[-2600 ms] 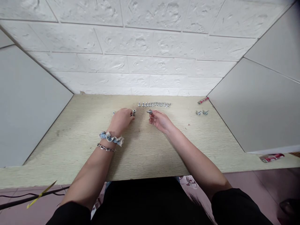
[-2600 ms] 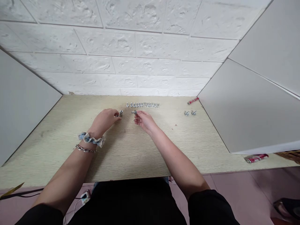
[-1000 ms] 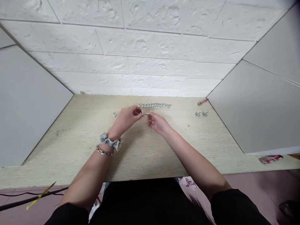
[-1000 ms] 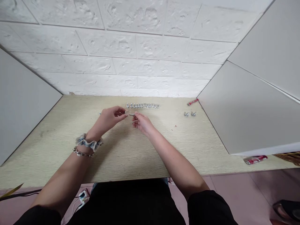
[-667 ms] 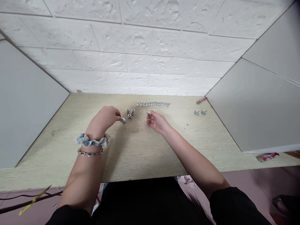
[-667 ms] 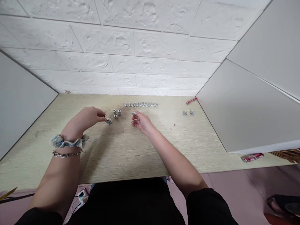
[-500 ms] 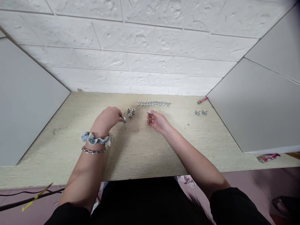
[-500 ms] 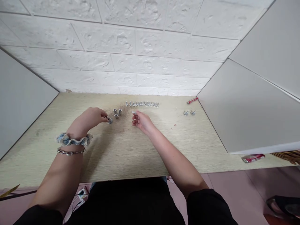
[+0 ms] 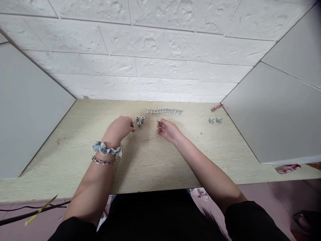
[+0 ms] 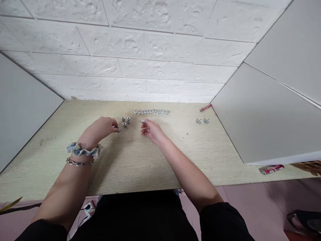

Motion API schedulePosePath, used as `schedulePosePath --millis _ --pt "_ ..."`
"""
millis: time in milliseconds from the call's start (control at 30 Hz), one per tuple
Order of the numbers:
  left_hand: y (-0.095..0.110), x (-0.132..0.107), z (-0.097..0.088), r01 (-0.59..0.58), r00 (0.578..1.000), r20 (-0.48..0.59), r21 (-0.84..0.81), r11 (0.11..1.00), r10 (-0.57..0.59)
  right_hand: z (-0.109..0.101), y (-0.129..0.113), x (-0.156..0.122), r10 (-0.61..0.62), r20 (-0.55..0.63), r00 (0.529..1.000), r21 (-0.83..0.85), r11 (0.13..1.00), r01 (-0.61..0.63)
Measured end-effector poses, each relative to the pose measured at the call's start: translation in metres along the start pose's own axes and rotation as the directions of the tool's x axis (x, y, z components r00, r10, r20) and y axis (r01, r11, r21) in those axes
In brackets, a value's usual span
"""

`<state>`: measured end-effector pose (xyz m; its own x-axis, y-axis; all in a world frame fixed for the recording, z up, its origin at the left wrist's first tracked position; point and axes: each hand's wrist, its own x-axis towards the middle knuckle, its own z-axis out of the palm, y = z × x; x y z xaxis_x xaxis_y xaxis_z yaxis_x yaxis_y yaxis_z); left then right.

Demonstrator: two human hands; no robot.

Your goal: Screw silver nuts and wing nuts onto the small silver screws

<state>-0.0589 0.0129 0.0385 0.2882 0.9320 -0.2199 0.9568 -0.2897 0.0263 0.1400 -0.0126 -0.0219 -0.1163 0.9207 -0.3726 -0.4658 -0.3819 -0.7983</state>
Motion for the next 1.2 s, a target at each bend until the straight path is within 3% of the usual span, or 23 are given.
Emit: schedulePosePath --millis 667,1000,1200 --pt "0.001 0.005 0.006 -0.003 1.0 0.015 -0.05 0.999 0.004 0.0 -0.001 -0.002 0.022 0.013 1.0 0.015 1.0 -0.022" --pt "0.01 -0.005 -0.007 -0.049 0.998 0.05 0.002 0.999 0.049 -0.001 -0.001 -0.002 0.014 0.012 1.0 0.016 1.0 -0.014" --pt "0.005 0.001 0.003 -0.039 0.999 0.014 -0.03 0.999 0.04 -0.002 0.0 -0.001 0.009 0.017 1.0 0.014 1.0 -0.01"
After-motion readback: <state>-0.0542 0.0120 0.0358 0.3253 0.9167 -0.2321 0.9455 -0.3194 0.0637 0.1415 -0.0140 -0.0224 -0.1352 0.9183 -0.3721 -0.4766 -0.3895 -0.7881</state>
